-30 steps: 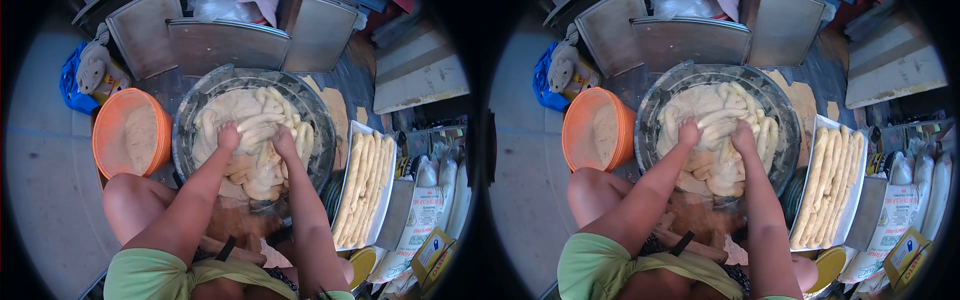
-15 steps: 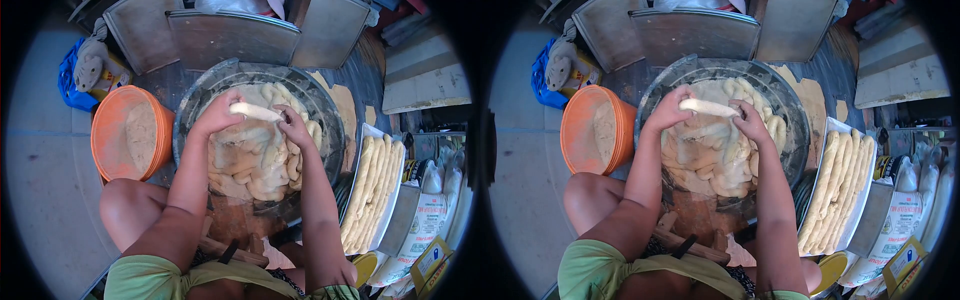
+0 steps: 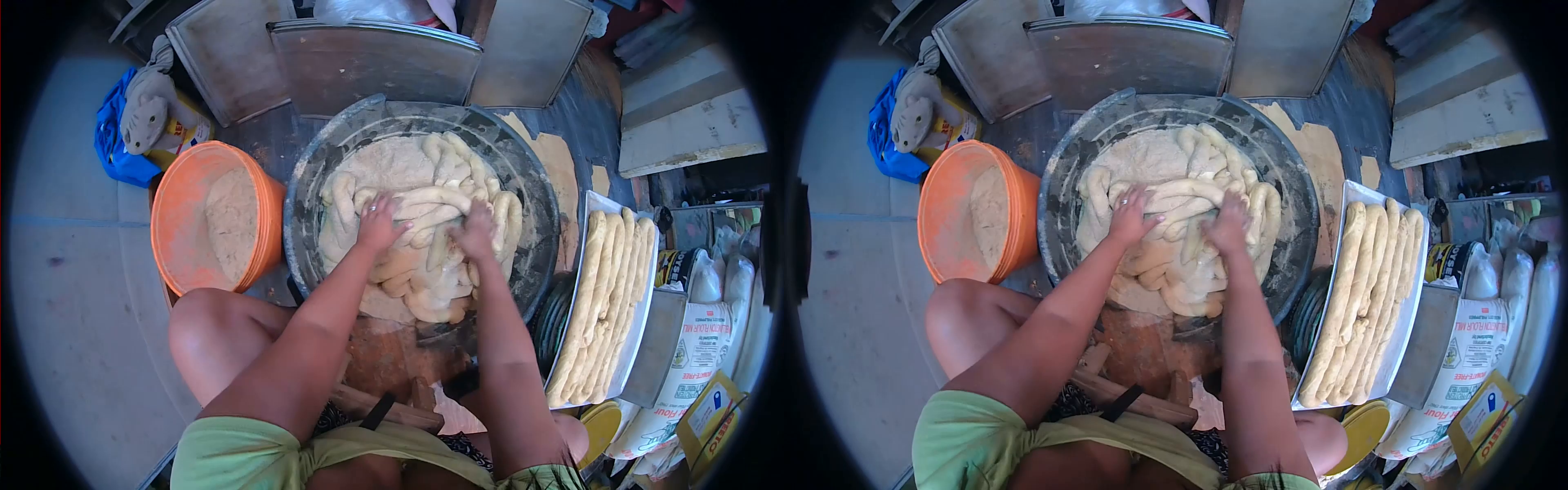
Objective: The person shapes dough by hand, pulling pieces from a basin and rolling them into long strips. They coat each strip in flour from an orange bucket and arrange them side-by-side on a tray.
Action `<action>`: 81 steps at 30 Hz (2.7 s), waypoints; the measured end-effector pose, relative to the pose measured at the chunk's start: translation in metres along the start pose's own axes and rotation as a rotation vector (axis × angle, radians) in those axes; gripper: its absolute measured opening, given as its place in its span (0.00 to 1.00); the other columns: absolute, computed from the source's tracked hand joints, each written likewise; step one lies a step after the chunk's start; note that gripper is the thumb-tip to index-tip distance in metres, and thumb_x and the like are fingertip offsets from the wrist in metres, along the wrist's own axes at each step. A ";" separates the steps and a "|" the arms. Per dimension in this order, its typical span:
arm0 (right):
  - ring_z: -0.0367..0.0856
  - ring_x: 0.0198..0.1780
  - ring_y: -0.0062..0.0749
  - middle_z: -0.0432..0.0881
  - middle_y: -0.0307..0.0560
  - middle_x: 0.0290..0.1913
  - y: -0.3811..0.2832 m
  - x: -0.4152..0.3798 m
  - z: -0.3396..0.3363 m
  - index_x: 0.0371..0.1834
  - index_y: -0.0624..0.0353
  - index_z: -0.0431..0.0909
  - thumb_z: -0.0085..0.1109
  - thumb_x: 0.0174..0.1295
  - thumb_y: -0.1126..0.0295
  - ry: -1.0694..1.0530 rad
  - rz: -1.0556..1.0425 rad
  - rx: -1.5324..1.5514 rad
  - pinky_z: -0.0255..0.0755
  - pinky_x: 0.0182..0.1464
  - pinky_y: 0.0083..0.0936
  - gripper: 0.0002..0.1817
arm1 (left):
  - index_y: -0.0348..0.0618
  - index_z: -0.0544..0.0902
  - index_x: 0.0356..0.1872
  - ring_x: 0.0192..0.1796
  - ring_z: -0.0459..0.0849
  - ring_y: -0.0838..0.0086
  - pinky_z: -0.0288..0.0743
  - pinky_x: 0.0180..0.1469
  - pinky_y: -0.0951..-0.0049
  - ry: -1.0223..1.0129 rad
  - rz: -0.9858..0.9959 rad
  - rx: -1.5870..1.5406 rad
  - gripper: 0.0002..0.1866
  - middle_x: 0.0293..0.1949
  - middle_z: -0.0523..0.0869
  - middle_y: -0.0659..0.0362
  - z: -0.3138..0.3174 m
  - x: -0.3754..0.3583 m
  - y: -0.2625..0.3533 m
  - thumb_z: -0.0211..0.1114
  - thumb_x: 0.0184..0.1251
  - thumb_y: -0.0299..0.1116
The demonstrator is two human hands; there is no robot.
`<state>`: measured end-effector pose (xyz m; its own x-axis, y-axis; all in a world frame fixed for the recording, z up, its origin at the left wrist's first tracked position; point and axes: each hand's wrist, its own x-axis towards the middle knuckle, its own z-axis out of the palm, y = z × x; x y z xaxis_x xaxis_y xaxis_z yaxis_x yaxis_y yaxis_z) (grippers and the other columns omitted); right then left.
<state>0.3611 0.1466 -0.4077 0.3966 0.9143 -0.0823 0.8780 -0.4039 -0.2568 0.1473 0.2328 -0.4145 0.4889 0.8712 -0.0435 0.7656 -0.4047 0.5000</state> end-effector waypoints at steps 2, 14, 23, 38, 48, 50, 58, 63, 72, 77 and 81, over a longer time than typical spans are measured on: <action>0.53 0.69 0.51 0.58 0.61 0.65 -0.021 -0.026 0.000 0.72 0.60 0.42 0.65 0.46 0.60 0.030 -0.028 0.163 0.49 0.69 0.41 0.52 | 0.48 0.71 0.57 0.65 0.62 0.60 0.51 0.64 0.53 -0.070 -0.247 -0.072 0.38 0.55 0.71 0.54 -0.015 0.000 0.010 0.72 0.43 0.52; 0.41 0.73 0.54 0.46 0.69 0.71 -0.070 -0.074 0.068 0.69 0.74 0.46 0.58 0.55 0.49 0.076 0.173 0.435 0.33 0.73 0.44 0.49 | 0.45 0.77 0.47 0.62 0.65 0.59 0.60 0.61 0.61 -0.305 -0.151 0.194 0.25 0.57 0.70 0.54 -0.051 -0.001 -0.023 0.71 0.43 0.31; 0.46 0.72 0.50 0.50 0.58 0.71 -0.055 -0.143 0.061 0.69 0.58 0.52 0.63 0.52 0.59 -0.563 -0.318 0.476 0.45 0.71 0.42 0.43 | 0.42 0.77 0.45 0.50 0.77 0.53 0.70 0.52 0.61 -0.041 -0.177 -0.333 0.21 0.44 0.80 0.47 -0.060 0.000 -0.051 0.64 0.44 0.24; 0.78 0.30 0.23 0.79 0.44 0.31 -0.146 -0.046 -0.393 0.38 0.65 0.77 0.59 0.39 0.77 0.134 -0.392 1.112 0.72 0.33 0.21 0.18 | 0.38 0.75 0.45 0.39 0.77 0.79 0.72 0.44 0.76 -0.351 0.315 -0.969 0.25 0.35 0.80 0.62 -0.223 0.001 0.153 0.74 0.45 0.31; 0.76 0.37 0.35 0.77 0.49 0.34 -0.064 -0.062 -0.454 0.39 0.69 0.74 0.51 0.49 0.75 0.521 -0.546 1.639 0.73 0.43 0.28 0.13 | 0.37 0.80 0.42 0.32 0.80 0.72 0.73 0.38 0.69 -0.124 -0.207 -0.866 0.15 0.32 0.83 0.60 -0.086 0.038 0.102 0.66 0.56 0.33; 0.75 0.31 0.32 0.76 0.48 0.32 -0.060 -0.070 -0.426 0.40 0.66 0.74 0.52 0.49 0.73 0.439 -0.534 1.552 0.71 0.37 0.26 0.14 | 0.39 0.80 0.38 0.21 0.73 0.78 0.68 0.23 0.79 -0.133 0.003 -0.886 0.08 0.22 0.77 0.63 -0.173 0.029 0.147 0.63 0.59 0.30; 0.55 0.70 0.47 0.58 0.60 0.67 -0.054 -0.095 -0.301 0.70 0.61 0.49 0.74 0.36 0.71 0.056 -0.339 0.611 0.50 0.70 0.32 0.55 | 0.36 0.79 0.41 0.30 0.83 0.72 0.73 0.33 0.69 -0.732 0.439 -0.279 0.16 0.26 0.83 0.55 -0.251 0.004 0.211 0.65 0.50 0.32; 0.70 0.58 0.36 0.70 0.55 0.56 -0.098 -0.112 -0.215 0.64 0.59 0.60 0.66 0.53 0.68 0.201 -0.187 1.178 0.71 0.54 0.29 0.35 | 0.37 0.78 0.42 0.30 0.80 0.74 0.73 0.33 0.71 -0.613 0.558 0.000 0.18 0.29 0.81 0.58 -0.281 -0.022 0.235 0.67 0.52 0.36; 0.71 0.57 0.46 0.72 0.60 0.53 -0.124 -0.120 -0.204 0.53 0.64 0.66 0.49 0.65 0.55 0.292 -0.166 0.759 0.61 0.60 0.37 0.24 | 0.38 0.68 0.58 0.55 0.73 0.67 0.67 0.59 0.63 -0.306 -0.251 -1.797 0.27 0.53 0.75 0.52 -0.191 -0.036 0.201 0.47 0.71 0.51; 0.62 0.64 0.43 0.62 0.58 0.64 -0.099 -0.099 -0.193 0.64 0.65 0.56 0.43 0.68 0.55 0.381 0.157 1.777 0.55 0.66 0.31 0.29 | 0.37 0.58 0.67 0.66 0.64 0.65 0.53 0.68 0.71 -0.322 0.074 -1.484 0.31 0.67 0.62 0.49 -0.164 -0.080 0.244 0.45 0.72 0.48; 0.49 0.72 0.40 0.54 0.53 0.70 -0.120 -0.122 -0.205 0.71 0.63 0.46 0.32 0.69 0.47 0.291 -0.322 1.422 0.41 0.71 0.33 0.36 | 0.39 0.46 0.71 0.72 0.52 0.66 0.43 0.71 0.70 -0.095 0.195 -1.355 0.35 0.72 0.48 0.51 -0.175 -0.071 0.231 0.43 0.72 0.50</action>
<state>0.2628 0.0777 -0.1699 0.4297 0.8495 0.3061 0.0133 0.3330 -0.9428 0.2162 0.1262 -0.1450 0.6091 0.7876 0.0931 -0.2953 0.1163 0.9483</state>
